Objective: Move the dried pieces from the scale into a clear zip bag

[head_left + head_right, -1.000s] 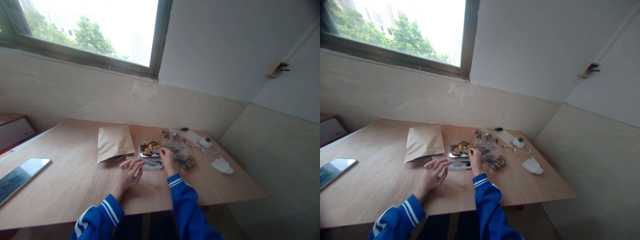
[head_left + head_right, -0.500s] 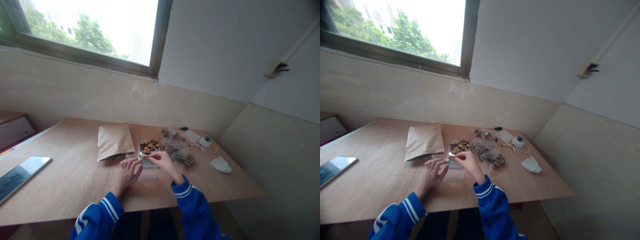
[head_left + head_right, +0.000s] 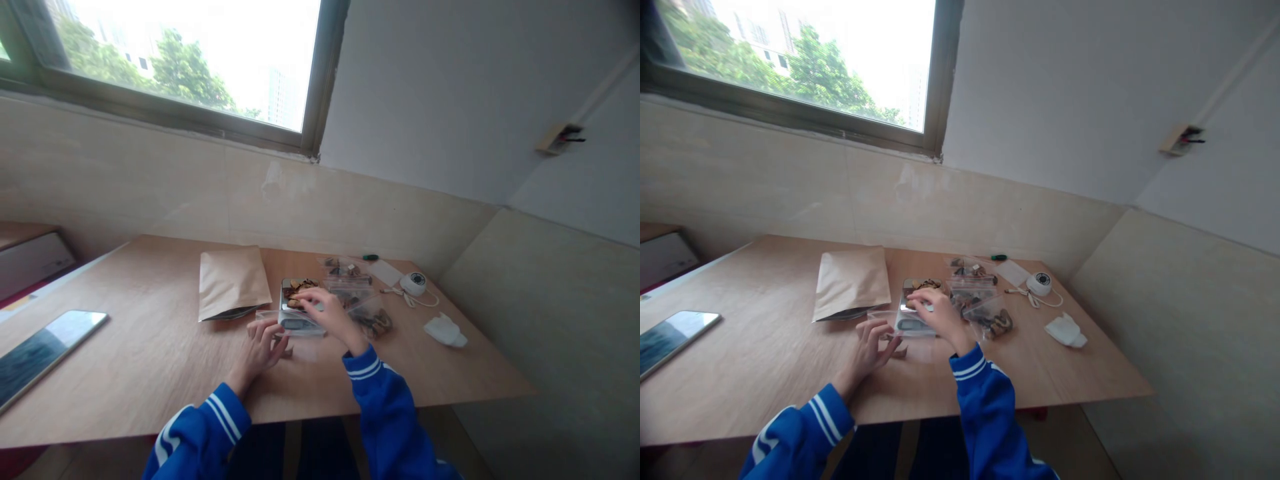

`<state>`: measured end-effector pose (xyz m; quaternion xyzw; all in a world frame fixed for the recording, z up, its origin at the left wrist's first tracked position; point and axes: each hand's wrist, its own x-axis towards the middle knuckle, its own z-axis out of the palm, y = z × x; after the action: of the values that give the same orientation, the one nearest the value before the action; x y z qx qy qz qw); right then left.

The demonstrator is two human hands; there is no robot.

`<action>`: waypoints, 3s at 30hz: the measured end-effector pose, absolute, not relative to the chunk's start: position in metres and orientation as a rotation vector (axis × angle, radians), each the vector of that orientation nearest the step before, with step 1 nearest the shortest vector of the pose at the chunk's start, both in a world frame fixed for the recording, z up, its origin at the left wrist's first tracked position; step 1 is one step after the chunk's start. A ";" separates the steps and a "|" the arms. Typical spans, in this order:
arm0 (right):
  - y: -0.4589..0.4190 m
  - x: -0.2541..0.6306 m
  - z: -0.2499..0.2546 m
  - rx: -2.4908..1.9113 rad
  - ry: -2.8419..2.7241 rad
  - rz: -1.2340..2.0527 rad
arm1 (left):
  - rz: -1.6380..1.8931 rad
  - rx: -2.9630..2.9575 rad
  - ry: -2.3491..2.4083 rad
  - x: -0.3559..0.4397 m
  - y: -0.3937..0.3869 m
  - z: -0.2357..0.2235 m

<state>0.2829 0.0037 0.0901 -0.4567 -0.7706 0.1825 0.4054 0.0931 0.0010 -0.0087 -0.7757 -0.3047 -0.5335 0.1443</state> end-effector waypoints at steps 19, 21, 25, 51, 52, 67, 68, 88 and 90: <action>0.048 0.306 0.020 -1.480 -1.941 0.278 | -1.507 -2.273 -0.966 0.093 0.001 -0.007; 0.048 0.308 0.020 -1.472 -1.947 0.282 | -1.514 -2.270 -0.956 0.093 0.001 -0.006; 0.049 0.311 0.020 -1.447 -1.938 0.292 | -1.507 -2.265 -0.943 0.093 0.000 -0.003; 0.074 0.342 0.014 -1.345 -1.932 0.486 | -1.531 -2.292 -0.969 0.093 0.003 -0.008; 0.071 0.342 0.015 -1.352 -1.920 0.474 | -1.533 -2.290 -0.976 0.093 0.003 -0.008; 0.052 0.338 0.019 -1.373 -1.673 0.438 | -1.534 -2.261 -0.974 0.093 0.003 -0.005; 0.052 0.338 0.020 -1.368 -1.639 0.446 | -1.532 -2.261 -0.974 0.093 0.002 -0.004; -0.012 0.272 0.104 -1.119 -2.057 0.796 | -1.532 -2.250 -0.952 0.092 0.003 -0.007; -0.010 0.277 0.103 -1.174 -2.083 0.824 | -1.533 -2.240 -0.944 0.092 0.003 -0.007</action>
<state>0.2771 -0.0100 0.1029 -0.4426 -0.7853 0.3108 0.3014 0.0923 0.0030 -0.0070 -0.7725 -0.3255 -0.5286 0.1335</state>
